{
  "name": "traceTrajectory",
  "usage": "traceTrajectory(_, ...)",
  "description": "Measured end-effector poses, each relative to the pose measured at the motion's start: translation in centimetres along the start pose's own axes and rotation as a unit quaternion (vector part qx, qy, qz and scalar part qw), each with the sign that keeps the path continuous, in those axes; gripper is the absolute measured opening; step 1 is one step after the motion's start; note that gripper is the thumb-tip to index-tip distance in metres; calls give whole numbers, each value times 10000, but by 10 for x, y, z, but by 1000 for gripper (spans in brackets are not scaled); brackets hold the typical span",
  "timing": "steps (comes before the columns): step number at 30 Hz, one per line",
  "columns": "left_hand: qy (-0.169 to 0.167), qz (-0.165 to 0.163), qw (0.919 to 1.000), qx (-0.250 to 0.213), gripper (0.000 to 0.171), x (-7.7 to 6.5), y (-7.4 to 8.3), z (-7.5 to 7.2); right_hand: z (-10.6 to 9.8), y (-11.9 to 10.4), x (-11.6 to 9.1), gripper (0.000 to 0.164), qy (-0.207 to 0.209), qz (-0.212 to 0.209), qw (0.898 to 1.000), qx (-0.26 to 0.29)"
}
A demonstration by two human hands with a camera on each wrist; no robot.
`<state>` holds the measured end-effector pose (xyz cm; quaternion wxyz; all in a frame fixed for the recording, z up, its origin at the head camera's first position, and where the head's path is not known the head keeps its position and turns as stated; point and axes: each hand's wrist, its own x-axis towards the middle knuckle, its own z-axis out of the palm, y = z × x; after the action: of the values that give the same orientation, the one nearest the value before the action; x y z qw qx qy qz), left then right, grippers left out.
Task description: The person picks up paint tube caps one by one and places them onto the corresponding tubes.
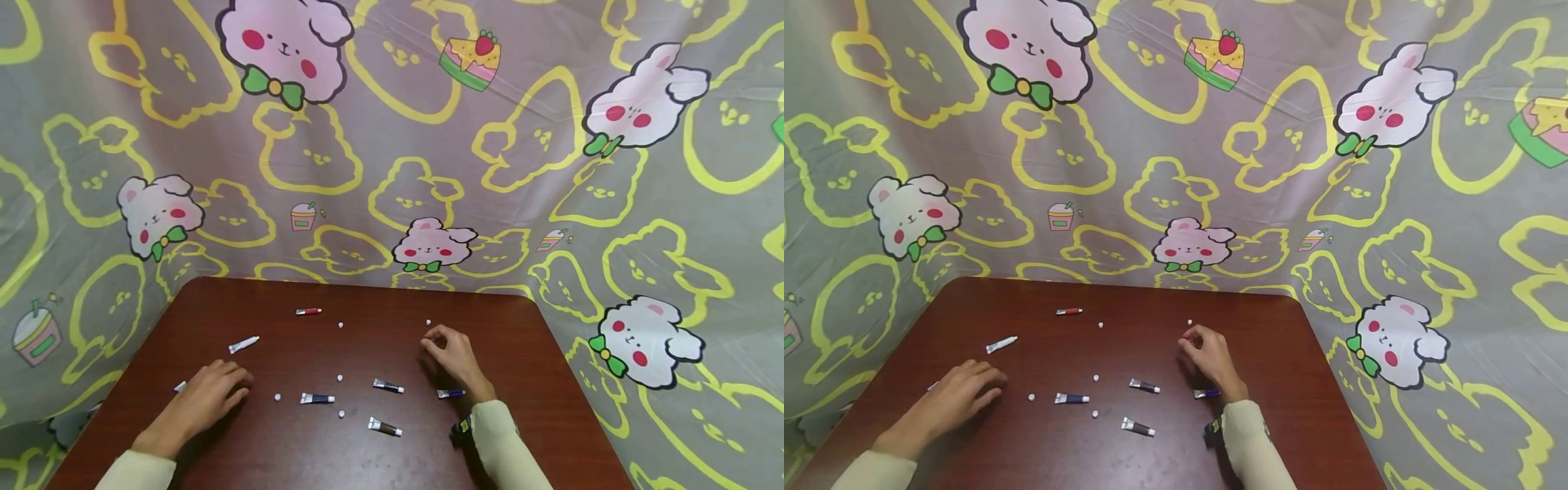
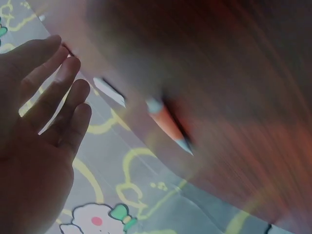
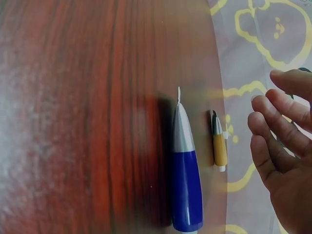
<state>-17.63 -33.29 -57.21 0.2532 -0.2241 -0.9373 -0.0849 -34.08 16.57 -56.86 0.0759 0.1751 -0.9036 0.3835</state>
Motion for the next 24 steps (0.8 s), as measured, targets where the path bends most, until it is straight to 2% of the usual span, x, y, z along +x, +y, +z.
traceTrajectory(7,-41,-152,9999,64,37,-17,-18,-9,-2,3,5,9,139,-176,9996,-153)
traceTrajectory(15,-239,-392,9989,109,52,-30,-33,-18,-6,7,13,14,179,-119,9995,-222)
traceTrajectory(24,21,-319,9992,254,52,-41,-44,-22,-5,13,23,14,200,-29,9990,-406)
